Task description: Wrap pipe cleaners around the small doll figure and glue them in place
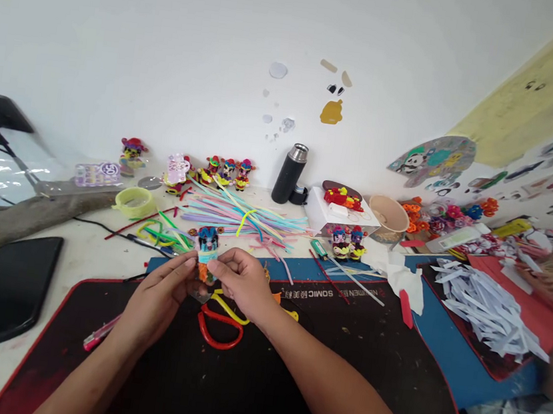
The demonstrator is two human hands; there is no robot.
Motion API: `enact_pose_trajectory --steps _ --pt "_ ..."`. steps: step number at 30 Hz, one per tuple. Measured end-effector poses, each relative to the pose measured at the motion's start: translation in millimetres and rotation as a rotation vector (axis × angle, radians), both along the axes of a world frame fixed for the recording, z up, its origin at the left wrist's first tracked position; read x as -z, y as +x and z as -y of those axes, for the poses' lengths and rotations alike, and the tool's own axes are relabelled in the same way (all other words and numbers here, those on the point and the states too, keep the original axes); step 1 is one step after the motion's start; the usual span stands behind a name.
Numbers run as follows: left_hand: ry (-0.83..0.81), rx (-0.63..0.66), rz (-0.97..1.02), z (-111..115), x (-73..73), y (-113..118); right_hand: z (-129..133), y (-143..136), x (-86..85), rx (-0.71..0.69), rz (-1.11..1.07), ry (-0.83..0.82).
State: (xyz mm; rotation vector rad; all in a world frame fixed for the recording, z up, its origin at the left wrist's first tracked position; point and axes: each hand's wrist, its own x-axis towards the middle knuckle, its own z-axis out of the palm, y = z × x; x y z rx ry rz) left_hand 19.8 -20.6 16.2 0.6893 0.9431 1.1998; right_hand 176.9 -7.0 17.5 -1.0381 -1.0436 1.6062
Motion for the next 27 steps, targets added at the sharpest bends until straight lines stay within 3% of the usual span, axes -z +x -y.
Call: enact_pose_trajectory --steps 8,16,27 --pt "0.074 -0.042 -0.18 0 10.1 -5 0 -6 0.0 -0.004 -0.008 0.01" --pt "0.154 -0.034 -0.411 -1 -5.1 -8 0 -2 5.3 -0.037 -0.013 0.009" --pt "0.144 -0.069 -0.472 -3 -6.3 -11 2 6 13.2 -0.021 0.122 0.051"
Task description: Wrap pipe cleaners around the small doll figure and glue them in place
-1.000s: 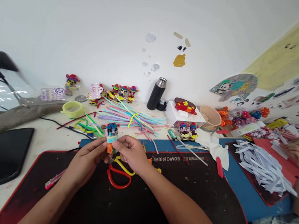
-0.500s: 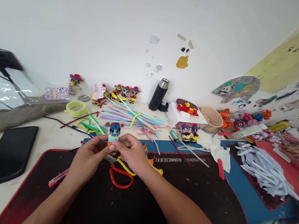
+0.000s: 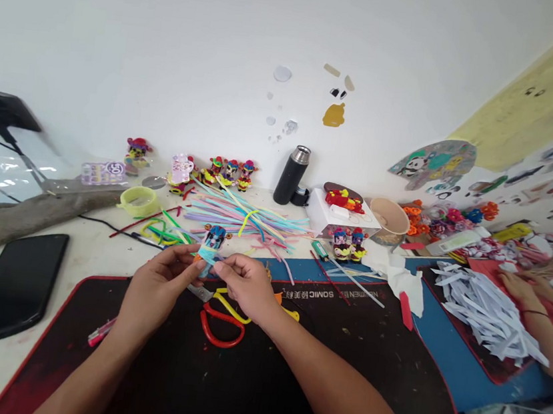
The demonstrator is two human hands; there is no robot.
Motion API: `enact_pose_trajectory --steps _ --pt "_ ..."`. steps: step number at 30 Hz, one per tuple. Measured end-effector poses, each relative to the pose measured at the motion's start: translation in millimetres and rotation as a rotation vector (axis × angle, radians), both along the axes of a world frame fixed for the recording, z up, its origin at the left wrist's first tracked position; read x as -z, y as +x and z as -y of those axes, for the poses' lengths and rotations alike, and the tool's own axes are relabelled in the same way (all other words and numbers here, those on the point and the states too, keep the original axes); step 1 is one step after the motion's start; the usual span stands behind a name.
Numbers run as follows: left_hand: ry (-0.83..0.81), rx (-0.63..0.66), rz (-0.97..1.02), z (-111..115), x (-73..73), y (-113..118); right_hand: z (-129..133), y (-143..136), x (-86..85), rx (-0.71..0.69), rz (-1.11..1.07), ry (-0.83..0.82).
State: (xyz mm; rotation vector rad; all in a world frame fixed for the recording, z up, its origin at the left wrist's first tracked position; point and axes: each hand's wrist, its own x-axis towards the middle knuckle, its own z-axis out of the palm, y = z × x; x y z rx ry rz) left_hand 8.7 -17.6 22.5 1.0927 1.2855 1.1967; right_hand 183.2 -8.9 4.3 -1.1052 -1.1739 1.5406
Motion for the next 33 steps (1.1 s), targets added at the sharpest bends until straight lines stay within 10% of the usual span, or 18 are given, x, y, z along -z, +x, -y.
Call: enact_pose_trajectory --steps 21,33 --pt "-0.09 -0.007 0.153 -8 20.9 -7 7 5 -12.0 -0.005 0.144 0.091" --pt "-0.229 -0.034 0.446 -7 5.1 0 5 3 -8.3 0.017 0.135 0.089"
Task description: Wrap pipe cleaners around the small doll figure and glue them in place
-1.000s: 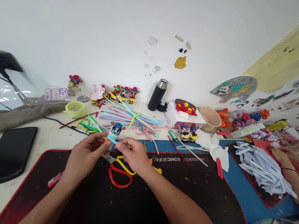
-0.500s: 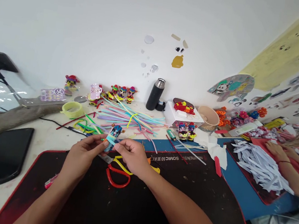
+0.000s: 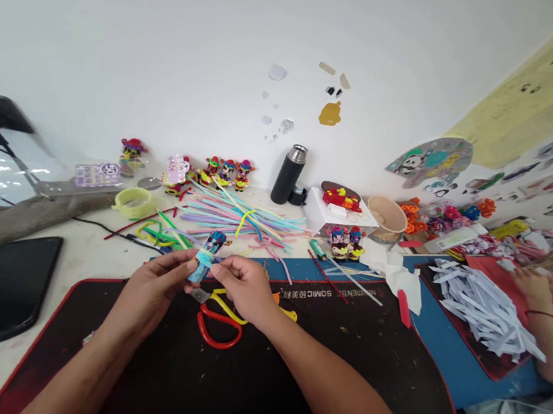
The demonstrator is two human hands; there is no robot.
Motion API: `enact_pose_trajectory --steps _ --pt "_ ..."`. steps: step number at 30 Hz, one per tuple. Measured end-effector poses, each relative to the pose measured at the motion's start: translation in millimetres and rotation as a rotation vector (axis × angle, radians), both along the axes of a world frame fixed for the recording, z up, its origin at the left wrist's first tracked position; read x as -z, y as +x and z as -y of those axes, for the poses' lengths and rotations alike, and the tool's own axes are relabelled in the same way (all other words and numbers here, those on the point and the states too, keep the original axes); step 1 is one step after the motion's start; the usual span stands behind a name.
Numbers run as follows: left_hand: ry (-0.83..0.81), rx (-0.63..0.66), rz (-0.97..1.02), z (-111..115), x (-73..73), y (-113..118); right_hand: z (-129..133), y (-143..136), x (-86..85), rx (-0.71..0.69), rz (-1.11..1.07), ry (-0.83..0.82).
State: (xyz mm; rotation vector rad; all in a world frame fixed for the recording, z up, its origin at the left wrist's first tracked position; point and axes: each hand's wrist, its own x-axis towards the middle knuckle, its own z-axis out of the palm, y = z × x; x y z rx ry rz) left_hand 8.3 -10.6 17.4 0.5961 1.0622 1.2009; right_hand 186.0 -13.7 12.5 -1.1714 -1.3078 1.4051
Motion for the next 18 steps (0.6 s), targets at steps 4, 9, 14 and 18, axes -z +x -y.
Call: enact_pose_trajectory --steps 4,9,14,18 --pt "-0.012 -0.004 0.018 0.6 -0.5 0.2 -0.9 -0.6 2.6 0.003 -0.02 -0.008" --pt "-0.03 0.008 0.05 2.0 -2.3 1.2 -1.0 -1.3 1.6 0.004 -0.048 -0.036" --pt "-0.057 0.032 0.091 2.4 -3.2 1.8 -2.4 -2.6 -0.4 -0.007 -0.115 -0.091" --pt "-0.055 0.058 0.12 3.2 -4.4 1.8 -3.8 -2.3 2.0 -0.044 -0.197 -0.137"
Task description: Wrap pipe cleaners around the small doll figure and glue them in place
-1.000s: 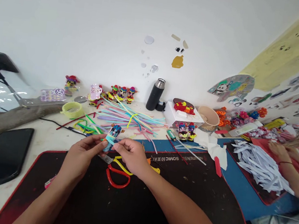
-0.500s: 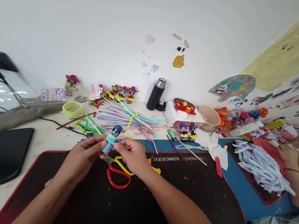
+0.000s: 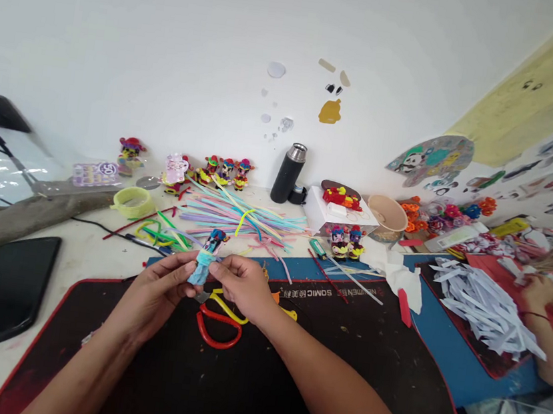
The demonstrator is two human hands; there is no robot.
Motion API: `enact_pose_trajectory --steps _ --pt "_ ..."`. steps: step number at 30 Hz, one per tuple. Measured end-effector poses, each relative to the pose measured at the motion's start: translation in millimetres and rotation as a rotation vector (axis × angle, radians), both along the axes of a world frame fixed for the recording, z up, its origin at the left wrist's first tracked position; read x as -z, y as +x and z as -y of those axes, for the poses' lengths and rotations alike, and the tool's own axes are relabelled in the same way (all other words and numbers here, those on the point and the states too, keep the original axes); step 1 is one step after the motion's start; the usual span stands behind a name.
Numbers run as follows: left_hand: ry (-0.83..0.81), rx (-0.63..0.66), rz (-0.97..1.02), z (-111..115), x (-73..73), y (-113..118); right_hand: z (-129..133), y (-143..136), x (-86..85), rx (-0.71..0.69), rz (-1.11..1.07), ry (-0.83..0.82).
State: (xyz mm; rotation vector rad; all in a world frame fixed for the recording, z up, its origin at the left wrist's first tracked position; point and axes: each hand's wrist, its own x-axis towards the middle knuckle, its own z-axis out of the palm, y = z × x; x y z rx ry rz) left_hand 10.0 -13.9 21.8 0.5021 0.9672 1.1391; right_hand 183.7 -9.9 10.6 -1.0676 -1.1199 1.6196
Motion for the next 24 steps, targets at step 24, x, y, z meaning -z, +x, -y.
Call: enact_pose_trajectory --steps 24 --pt "0.088 0.15 -0.056 3.5 -4.6 1.4 -1.0 -0.3 -5.0 -0.037 -0.215 -0.134"
